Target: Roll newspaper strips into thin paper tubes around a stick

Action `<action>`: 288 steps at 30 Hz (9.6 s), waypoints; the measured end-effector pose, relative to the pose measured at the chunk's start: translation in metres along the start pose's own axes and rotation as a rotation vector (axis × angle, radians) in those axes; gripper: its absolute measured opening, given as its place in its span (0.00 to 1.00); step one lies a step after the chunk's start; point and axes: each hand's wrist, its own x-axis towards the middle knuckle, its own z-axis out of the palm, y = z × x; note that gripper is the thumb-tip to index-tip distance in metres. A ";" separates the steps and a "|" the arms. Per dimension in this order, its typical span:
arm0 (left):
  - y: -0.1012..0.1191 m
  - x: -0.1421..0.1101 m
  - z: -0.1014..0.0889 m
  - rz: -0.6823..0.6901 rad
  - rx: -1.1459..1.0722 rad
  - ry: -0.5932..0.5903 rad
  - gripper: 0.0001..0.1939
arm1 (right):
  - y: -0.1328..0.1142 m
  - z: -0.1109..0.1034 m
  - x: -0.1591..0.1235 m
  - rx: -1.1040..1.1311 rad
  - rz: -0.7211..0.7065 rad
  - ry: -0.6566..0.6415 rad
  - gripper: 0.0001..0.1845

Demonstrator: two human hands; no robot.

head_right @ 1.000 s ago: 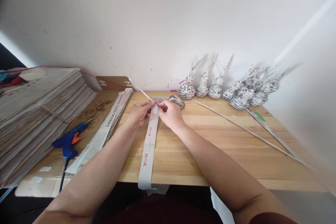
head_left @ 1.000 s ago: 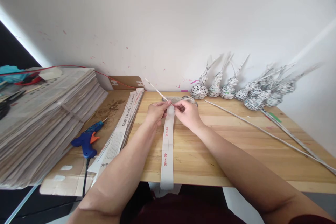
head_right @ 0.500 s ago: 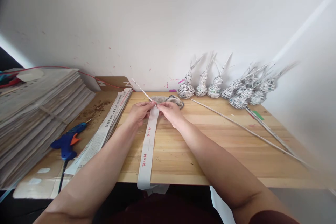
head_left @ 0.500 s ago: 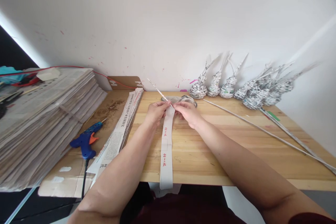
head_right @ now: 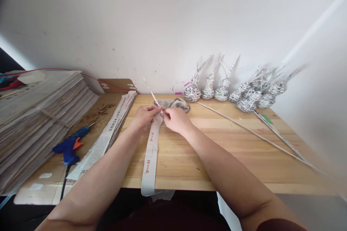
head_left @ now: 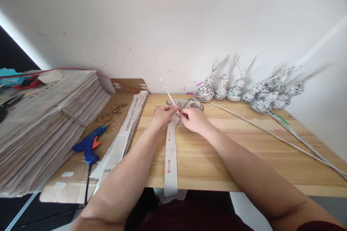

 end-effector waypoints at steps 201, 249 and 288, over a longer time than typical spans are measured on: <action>-0.004 -0.013 0.008 -0.243 -0.019 -0.685 0.22 | 0.026 -0.022 0.013 1.001 0.406 -0.317 0.21; -0.004 -0.016 0.010 -0.274 -0.031 -0.704 0.21 | 0.027 -0.021 0.012 1.045 0.403 -0.270 0.20; -0.003 -0.017 0.009 -0.268 -0.034 -0.704 0.19 | 0.027 -0.026 0.014 1.070 0.358 -0.289 0.22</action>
